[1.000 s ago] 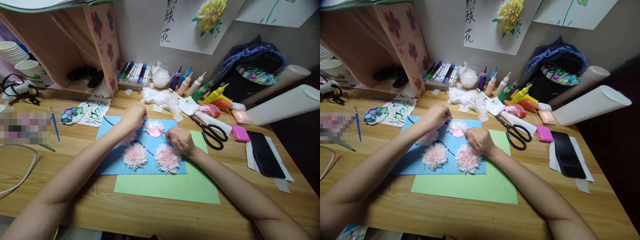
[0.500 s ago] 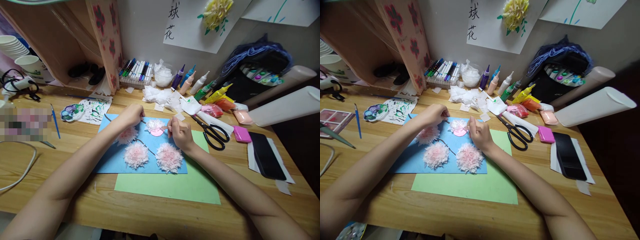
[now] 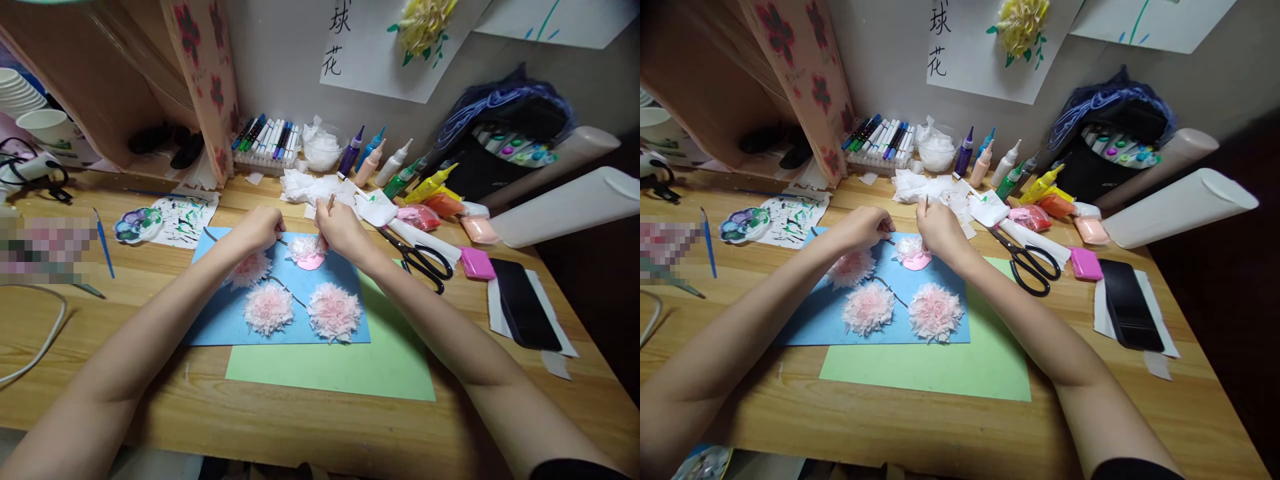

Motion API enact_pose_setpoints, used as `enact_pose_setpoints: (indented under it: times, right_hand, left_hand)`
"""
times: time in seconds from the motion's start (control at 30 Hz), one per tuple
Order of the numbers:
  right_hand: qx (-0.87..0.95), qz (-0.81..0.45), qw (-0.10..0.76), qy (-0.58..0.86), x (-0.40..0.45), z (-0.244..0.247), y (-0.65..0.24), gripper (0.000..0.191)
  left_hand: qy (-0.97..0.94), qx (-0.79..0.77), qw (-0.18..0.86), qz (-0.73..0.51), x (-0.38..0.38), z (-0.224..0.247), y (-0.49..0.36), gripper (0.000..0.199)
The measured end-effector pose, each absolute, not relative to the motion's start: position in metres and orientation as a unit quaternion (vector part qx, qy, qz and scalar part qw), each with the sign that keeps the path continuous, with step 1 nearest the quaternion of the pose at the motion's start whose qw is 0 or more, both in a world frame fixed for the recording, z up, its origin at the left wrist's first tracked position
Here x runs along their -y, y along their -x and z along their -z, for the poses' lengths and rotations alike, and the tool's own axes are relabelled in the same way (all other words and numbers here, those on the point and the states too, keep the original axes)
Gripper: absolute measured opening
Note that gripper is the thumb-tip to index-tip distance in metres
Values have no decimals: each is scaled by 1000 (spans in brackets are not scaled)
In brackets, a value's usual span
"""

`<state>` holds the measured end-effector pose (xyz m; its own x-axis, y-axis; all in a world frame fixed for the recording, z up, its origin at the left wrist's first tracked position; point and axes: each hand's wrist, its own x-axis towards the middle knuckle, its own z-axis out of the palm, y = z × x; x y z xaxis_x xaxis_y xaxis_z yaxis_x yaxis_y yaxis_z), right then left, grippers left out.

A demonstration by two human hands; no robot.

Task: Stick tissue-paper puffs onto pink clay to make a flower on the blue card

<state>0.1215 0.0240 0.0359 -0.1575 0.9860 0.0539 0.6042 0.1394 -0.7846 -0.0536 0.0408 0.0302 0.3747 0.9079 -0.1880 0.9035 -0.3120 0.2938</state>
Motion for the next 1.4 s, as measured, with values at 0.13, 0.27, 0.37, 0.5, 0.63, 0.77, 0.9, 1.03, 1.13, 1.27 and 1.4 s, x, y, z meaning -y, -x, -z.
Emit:
enact_pose_setpoints:
  times: [0.13,0.27,0.37,0.5,0.63,0.77,0.9,1.03,1.13,1.27,1.4]
  right_hand:
    - [670,-388,345,531,-6,-36,-138,55]
    - [629,-425,439,480,10,-32,-165,51]
    - [656,-363,470,465,8,-30,-191,43]
    - [806,-127,358,455,-3,-22,-222,19]
    - [882,-31,243,403,-8,-5,-235,9]
    - [894,3,217,392,-9,4,-232,16]
    - [872,-29,291,392,-2,-6,-224,8]
    - [836,-118,366,393,13,-27,-213,3]
    - [822,-116,393,396,24,-41,-205,5]
    - [743,-235,454,432,34,-53,-189,8]
    - [664,-389,461,442,42,-51,-169,15]
  left_hand:
    - [-808,-559,187,-12,-43,-26,55,19]
    - [-805,-560,194,-18,-45,-23,57,19]
    - [-808,-555,194,-18,-45,-24,58,19]
    - [-811,-551,198,-21,-44,-26,58,20]
    - [-810,-553,194,-18,-43,-27,58,19]
    - [-809,-556,190,-15,-44,-26,58,19]
    - [-811,-553,189,-20,-41,-31,58,18]
    - [-825,-529,188,-72,-29,-49,51,15]
    - [-836,-492,216,-105,-18,-67,43,17]
    - [-835,-440,308,-122,-7,-85,38,21]
    - [-823,-356,428,-116,-3,-93,38,29]
